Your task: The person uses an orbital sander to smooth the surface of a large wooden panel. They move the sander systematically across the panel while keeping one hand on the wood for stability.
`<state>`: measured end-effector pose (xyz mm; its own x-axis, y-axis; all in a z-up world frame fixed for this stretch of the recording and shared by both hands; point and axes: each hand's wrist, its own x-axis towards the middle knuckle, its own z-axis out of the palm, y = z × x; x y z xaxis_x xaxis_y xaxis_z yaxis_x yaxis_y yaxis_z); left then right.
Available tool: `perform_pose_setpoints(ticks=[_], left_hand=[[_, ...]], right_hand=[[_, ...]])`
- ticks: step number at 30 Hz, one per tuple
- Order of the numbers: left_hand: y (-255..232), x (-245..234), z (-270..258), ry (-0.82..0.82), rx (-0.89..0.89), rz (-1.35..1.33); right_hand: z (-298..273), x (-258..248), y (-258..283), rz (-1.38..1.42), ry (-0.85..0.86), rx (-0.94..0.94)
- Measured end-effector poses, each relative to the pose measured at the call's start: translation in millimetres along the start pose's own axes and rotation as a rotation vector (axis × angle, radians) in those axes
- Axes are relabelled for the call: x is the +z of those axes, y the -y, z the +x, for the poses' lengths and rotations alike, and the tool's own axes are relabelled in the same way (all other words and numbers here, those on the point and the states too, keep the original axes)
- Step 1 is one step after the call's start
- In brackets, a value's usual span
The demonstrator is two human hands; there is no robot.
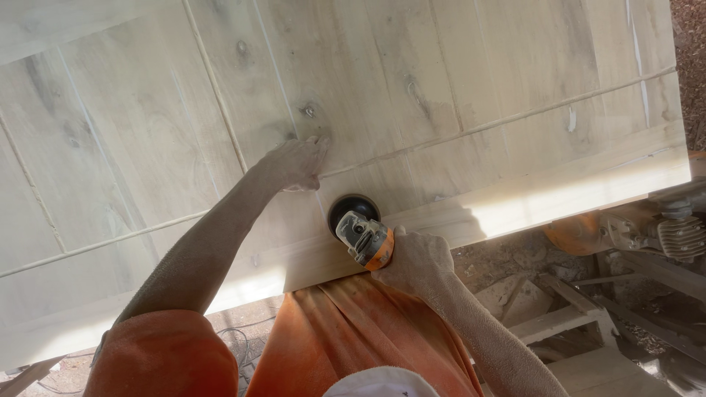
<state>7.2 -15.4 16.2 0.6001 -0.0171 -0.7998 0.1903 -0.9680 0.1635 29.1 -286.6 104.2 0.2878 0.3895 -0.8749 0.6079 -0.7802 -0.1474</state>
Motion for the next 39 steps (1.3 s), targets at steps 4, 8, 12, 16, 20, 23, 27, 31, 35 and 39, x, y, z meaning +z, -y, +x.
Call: perform_pose_setpoints(ticks=[4,8,12,16,20,23,27,31,35,39], left_hand=[[13,6,3,-0.064,0.052,-0.051],[19,3,7,-0.072,0.061,-0.019],[20,12,10,-0.19,0.18,0.088],[16,15,12,-0.15,0.18,0.182],[10,13,6,-0.136,0.222,0.242],[1,13,-3,-0.131,0.295,0.333],[-2,20,-11,-0.135,0.266,0.366],[9,60,-14,-0.461,0.126,0.031],[-9,126,-50,-0.749,0.031,-0.065],[14,172,-84,-0.869,-0.131,-0.243]], right_hand=[[-1,1,-5,0.039,-0.004,0.02],[-2,-4,-11,0.044,-0.031,0.025],[-3,-9,-14,0.06,-0.013,0.042],[-2,-11,-12,0.085,0.007,0.055],[4,-12,-8,0.05,-0.012,0.027],[6,-11,-5,0.038,-0.004,0.023],[7,-13,4,-0.003,0.018,0.024],[3,-14,1,0.037,-0.041,0.031],[-4,-19,-10,0.04,-0.061,0.1],[-6,-34,-14,0.046,-0.055,0.169]])
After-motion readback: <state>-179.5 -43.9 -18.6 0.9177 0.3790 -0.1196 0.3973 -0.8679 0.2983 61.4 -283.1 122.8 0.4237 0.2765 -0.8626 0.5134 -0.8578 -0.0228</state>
